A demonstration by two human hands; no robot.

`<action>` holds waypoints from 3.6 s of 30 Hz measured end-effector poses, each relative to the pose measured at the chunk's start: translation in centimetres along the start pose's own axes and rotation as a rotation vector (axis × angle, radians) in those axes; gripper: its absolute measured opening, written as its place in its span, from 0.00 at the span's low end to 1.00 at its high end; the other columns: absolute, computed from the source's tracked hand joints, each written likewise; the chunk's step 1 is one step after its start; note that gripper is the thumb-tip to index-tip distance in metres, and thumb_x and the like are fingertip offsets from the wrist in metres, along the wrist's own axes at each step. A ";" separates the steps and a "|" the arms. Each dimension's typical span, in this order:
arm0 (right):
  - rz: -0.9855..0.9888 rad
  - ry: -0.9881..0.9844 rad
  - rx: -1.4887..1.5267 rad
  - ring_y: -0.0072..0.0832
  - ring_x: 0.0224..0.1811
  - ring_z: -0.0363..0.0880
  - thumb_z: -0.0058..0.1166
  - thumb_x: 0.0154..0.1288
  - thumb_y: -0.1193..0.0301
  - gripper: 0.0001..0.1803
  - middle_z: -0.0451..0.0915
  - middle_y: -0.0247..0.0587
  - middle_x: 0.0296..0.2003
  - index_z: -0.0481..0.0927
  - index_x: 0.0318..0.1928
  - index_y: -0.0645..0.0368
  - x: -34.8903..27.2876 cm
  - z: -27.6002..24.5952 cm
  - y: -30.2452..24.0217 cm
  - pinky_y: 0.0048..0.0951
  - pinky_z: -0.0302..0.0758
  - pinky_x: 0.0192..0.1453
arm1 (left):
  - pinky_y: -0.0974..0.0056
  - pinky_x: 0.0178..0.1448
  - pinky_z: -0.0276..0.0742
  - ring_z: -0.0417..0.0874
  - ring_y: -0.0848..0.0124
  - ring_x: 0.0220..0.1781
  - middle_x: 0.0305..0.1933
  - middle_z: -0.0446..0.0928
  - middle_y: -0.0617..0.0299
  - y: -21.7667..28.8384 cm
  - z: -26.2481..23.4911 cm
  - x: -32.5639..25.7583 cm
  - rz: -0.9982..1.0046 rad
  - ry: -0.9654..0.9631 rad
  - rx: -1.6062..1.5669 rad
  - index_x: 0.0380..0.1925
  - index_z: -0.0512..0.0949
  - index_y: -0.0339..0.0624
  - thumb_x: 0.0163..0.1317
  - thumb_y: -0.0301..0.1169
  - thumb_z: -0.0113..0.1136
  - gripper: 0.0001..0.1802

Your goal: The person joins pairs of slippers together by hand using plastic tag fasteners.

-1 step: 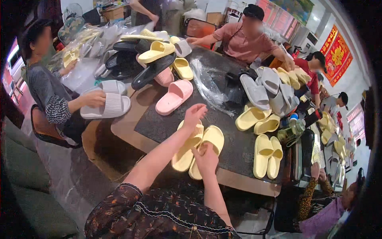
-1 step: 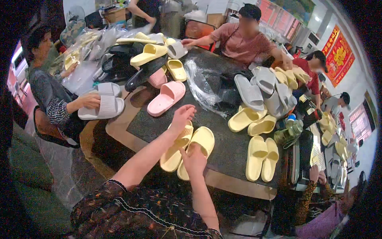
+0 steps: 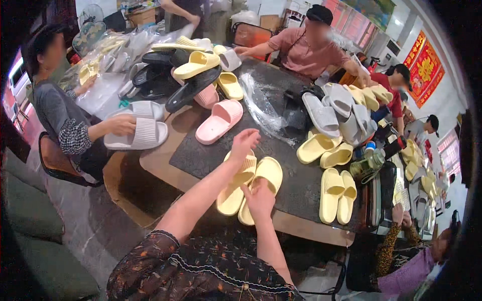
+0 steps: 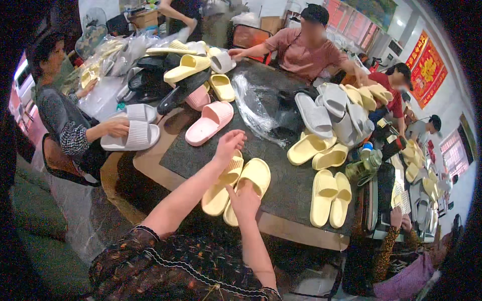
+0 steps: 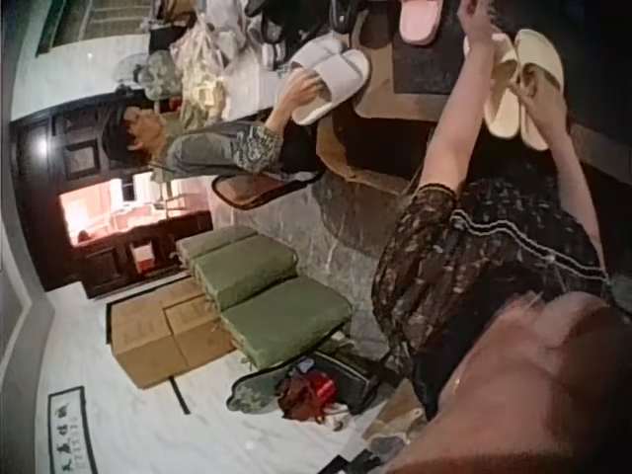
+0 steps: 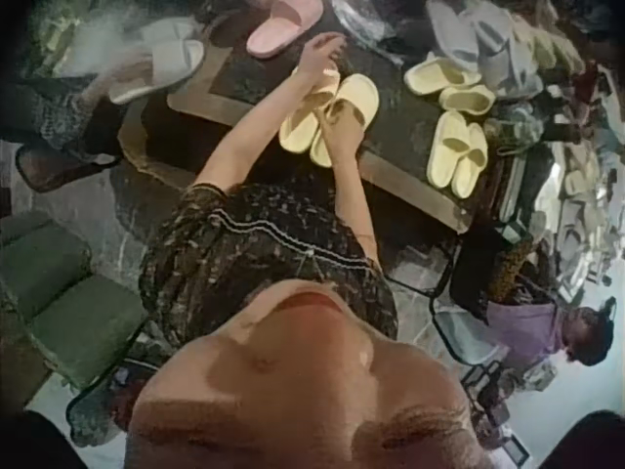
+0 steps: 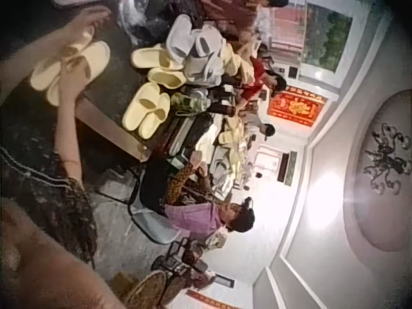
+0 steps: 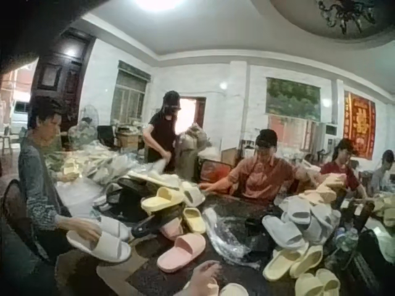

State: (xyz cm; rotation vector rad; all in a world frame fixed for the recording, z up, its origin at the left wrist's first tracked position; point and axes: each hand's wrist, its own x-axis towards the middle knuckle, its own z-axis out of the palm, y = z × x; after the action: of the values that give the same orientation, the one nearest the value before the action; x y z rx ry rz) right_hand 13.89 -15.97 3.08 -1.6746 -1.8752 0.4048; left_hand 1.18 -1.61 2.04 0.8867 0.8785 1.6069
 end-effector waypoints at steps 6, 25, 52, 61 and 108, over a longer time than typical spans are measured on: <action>0.042 -0.111 -0.078 0.51 0.34 0.80 0.55 0.58 0.46 0.30 0.80 0.55 0.30 0.72 0.41 0.64 0.4 0.5 0.3 0.47 0.75 0.38 | 0.75 0.36 0.71 0.74 0.81 0.32 0.37 0.77 0.65 4.0 -2.3 -0.2 0.003 0.007 0.001 0.43 0.77 0.39 0.63 0.30 0.57 0.10; 0.010 -0.093 -0.090 0.48 0.33 0.81 0.55 0.58 0.49 0.29 0.80 0.56 0.29 0.73 0.38 0.67 1.3 1.4 0.4 0.46 0.77 0.40 | 0.64 0.59 0.70 0.76 0.62 0.58 0.61 0.71 0.47 15.8 -37.2 -1.2 0.123 0.288 1.076 0.67 0.57 0.41 0.50 0.30 0.64 0.43; 0.229 0.202 -0.075 0.48 0.30 0.79 0.59 0.54 0.61 0.18 0.78 0.52 0.25 0.73 0.33 0.65 -0.2 -14.9 10.8 0.42 0.75 0.35 | 0.56 0.30 0.72 0.79 0.55 0.25 0.21 0.76 0.50 6.7 -1.9 -12.9 0.158 -0.098 1.173 0.20 0.73 0.34 0.50 0.42 0.66 0.20; 0.302 0.140 -0.055 0.45 0.27 0.79 0.61 0.54 0.59 0.20 0.78 0.49 0.22 0.74 0.32 0.65 -1.8 -12.8 12.5 0.41 0.74 0.33 | 0.59 0.34 0.76 0.82 0.59 0.28 0.24 0.79 0.53 7.0 -1.7 -14.7 -0.071 -0.452 1.071 0.28 0.76 0.35 0.54 0.45 0.63 0.20; 0.053 0.177 0.529 0.32 0.32 0.82 0.58 0.59 0.66 0.11 0.83 0.44 0.29 0.81 0.34 0.63 10.0 0.3 4.2 0.30 0.74 0.39 | 0.75 0.35 0.70 0.74 0.83 0.31 0.29 0.79 0.68 -1.3 -0.1 -0.8 0.024 -0.168 0.413 0.36 0.82 0.34 0.57 0.32 0.65 0.12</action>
State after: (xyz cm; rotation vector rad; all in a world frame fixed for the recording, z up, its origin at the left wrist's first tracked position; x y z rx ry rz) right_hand 16.67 -5.47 2.62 -1.3507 -1.4357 0.6824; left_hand 1.77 -2.16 0.80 1.3039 1.1023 1.3669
